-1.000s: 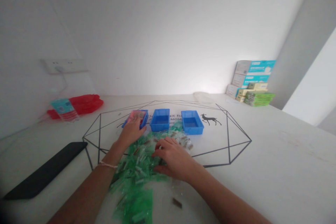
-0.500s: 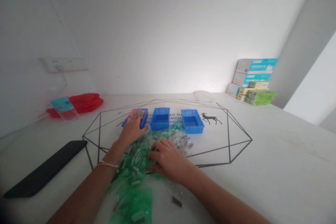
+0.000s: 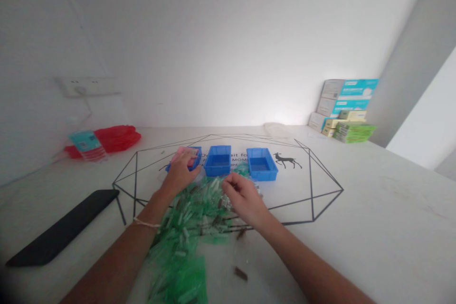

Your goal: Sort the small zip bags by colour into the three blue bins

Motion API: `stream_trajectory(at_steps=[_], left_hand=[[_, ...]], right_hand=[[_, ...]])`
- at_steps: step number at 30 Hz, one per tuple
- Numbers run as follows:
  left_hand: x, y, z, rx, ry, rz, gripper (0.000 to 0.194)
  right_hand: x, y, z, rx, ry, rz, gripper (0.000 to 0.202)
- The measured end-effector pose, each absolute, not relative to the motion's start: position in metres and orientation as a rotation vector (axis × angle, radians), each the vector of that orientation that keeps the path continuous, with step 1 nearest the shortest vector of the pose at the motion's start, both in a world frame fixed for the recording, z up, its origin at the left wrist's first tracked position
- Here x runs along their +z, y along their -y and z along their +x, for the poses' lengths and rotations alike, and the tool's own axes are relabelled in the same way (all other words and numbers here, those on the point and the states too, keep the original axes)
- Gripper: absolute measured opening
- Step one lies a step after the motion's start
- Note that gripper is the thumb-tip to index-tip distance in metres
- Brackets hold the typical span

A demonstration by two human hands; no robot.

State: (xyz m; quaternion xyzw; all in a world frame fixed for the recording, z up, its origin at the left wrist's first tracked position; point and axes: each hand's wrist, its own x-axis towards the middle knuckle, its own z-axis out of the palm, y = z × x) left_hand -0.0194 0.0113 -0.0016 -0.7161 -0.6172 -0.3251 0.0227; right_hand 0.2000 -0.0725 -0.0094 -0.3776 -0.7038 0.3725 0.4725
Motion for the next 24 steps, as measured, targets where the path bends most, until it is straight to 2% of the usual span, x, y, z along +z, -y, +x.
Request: stream_trajectory(at_steps=[3,6,10,14,20,24], left_hand=[[0.013,0.004,-0.004,-1.596,2.081,-2.526,0.027],[0.021,0.025,0.013,-1.918,2.285,-3.194,0.038],[0.019,0.042,0.025,-1.883,2.252,-3.438,0.041],[0.019,0.044,0.027,-1.779,2.306,-3.461,0.039],[0.021,0.043,0.026,-1.975,2.421,-3.32,0.033],[0.017,0.04,0.024,-2.119,2.501,-3.17,0.035]], right_hand=[[-0.003,0.064,0.213,1.096,1.572,-0.935,0.019],[0.0,0.062,0.22,1.142,1.497,-0.944,0.017],[-0.002,0.06,0.22,1.123,1.482,-0.988,0.022],[-0.005,0.06,0.215,1.308,1.387,-1.048,0.032],[-0.004,0.064,0.217,1.578,1.272,-1.007,0.033],[-0.005,0.065,0.22,1.59,1.281,-1.018,0.039]])
